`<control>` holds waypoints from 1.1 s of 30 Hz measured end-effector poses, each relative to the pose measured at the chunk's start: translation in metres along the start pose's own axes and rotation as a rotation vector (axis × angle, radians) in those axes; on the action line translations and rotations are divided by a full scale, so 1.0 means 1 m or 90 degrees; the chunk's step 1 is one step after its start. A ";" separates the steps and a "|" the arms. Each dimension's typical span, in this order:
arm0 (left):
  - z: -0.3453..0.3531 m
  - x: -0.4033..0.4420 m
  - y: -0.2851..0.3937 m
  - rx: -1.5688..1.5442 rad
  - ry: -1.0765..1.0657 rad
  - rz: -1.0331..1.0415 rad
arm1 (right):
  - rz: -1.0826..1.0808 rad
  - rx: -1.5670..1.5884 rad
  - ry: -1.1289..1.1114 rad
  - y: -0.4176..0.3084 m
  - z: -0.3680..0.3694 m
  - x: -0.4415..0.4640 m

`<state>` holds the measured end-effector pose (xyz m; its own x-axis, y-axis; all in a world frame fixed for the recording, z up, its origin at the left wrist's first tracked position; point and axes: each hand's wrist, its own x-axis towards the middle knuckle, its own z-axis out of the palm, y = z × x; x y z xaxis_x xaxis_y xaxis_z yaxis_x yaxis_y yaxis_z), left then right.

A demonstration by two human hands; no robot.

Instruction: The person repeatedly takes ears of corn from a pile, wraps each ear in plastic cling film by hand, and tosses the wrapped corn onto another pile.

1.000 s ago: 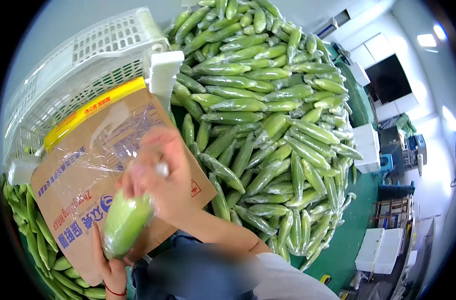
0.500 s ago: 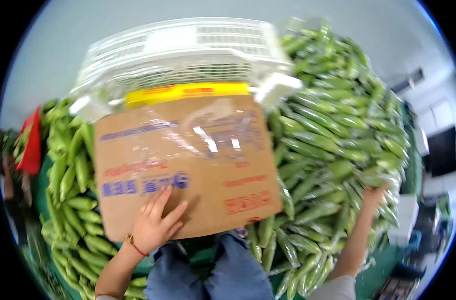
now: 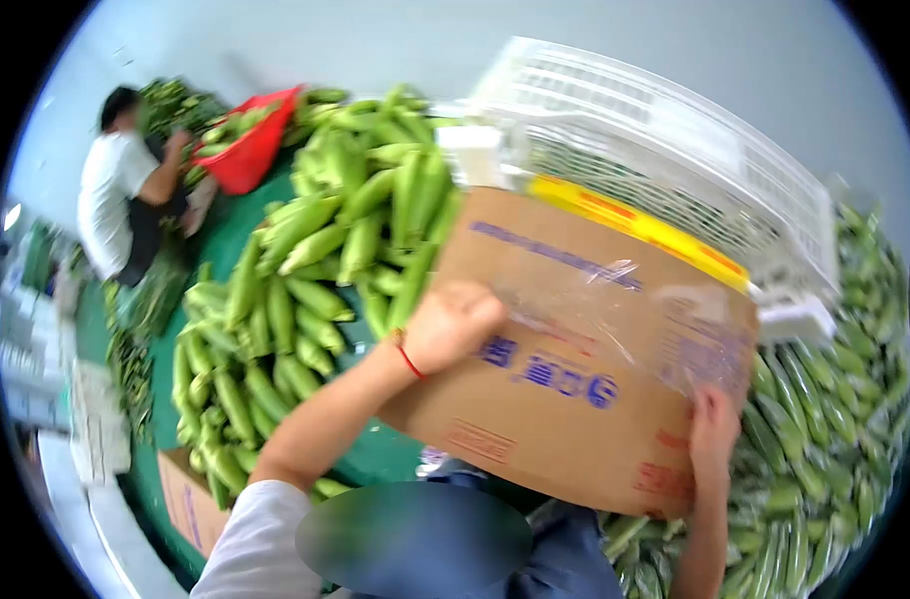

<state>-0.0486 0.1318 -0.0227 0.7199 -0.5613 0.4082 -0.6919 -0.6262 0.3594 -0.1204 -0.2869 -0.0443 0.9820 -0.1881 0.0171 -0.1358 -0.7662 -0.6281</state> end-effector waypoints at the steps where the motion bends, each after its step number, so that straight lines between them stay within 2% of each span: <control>1: -0.006 -0.018 0.009 0.023 -0.003 0.034 | -0.069 0.011 0.030 0.004 -0.007 -0.022; 2: -0.011 -0.038 0.021 0.038 -0.005 0.075 | -0.085 0.018 0.026 0.016 -0.011 -0.045; 4: -0.031 -0.079 0.055 0.041 -0.076 0.080 | -0.121 0.029 -0.083 0.018 -0.030 -0.089; 8: -0.017 -0.168 0.105 -0.031 0.024 0.011 | -0.233 -0.088 -0.154 0.024 -0.031 -0.146; 11: -0.005 -0.228 0.108 -0.158 -0.008 -0.081 | -0.234 -0.093 -0.236 -0.004 -0.032 -0.147; 12: 0.014 -0.259 0.093 -0.110 -0.017 -0.173 | -0.220 -0.092 -0.240 -0.014 -0.034 -0.143; 13: 0.017 -0.268 0.077 -0.016 -0.207 -0.532 | -0.204 -0.089 -0.242 -0.025 -0.034 -0.140; 14: 0.046 -0.304 0.037 0.021 0.154 -0.610 | -0.186 -0.085 -0.243 -0.031 -0.032 -0.139; 15: 0.063 -0.330 -0.012 0.169 0.213 -0.707 | -0.186 -0.088 -0.244 -0.030 -0.031 -0.139; 16: 0.076 -0.352 -0.062 0.042 0.273 -1.001 | -0.186 -0.092 -0.244 -0.025 -0.031 -0.138; 17: 0.076 -0.355 -0.102 -0.178 0.500 -1.100 | -0.185 -0.096 -0.242 -0.023 -0.031 -0.136; 18: 0.082 -0.360 -0.135 -0.197 0.641 -1.188 | -0.190 -0.090 -0.242 -0.024 -0.031 -0.136; 19: 0.092 -0.367 -0.165 -0.123 0.747 -1.184 | -0.189 -0.084 -0.240 -0.025 -0.032 -0.136; 20: 0.088 -0.362 -0.176 -0.070 0.726 -1.205 | -0.187 -0.079 -0.237 -0.026 -0.034 -0.138; 23: 0.090 -0.376 -0.185 -0.148 0.836 -1.171 | -0.179 -0.096 -0.250 -0.038 -0.038 -0.137; 26: 0.041 -0.352 -0.110 -0.661 0.896 -1.002 | -0.165 -0.134 -0.236 -0.036 -0.039 -0.143; 28: 0.015 -0.349 -0.040 -1.048 1.092 -0.901 | -0.165 -0.153 -0.219 -0.039 -0.038 -0.145; 30: -0.001 -0.338 0.049 -1.106 0.997 -0.849 | -0.190 -0.172 -0.173 -0.036 -0.032 -0.149; 32: -0.024 -0.319 0.118 -1.210 0.757 -0.755 | -0.227 -0.210 -0.090 -0.020 -0.018 -0.154; 33: -0.034 -0.310 0.124 -1.182 0.631 -0.750 | -0.241 -0.230 -0.095 -0.033 -0.020 -0.153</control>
<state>-0.3592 0.2465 -0.0766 0.8360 0.1800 -0.5183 0.1025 0.8768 0.4698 -0.2687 -0.2453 -0.0108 0.9754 0.2110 0.0636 0.2203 -0.9310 -0.2911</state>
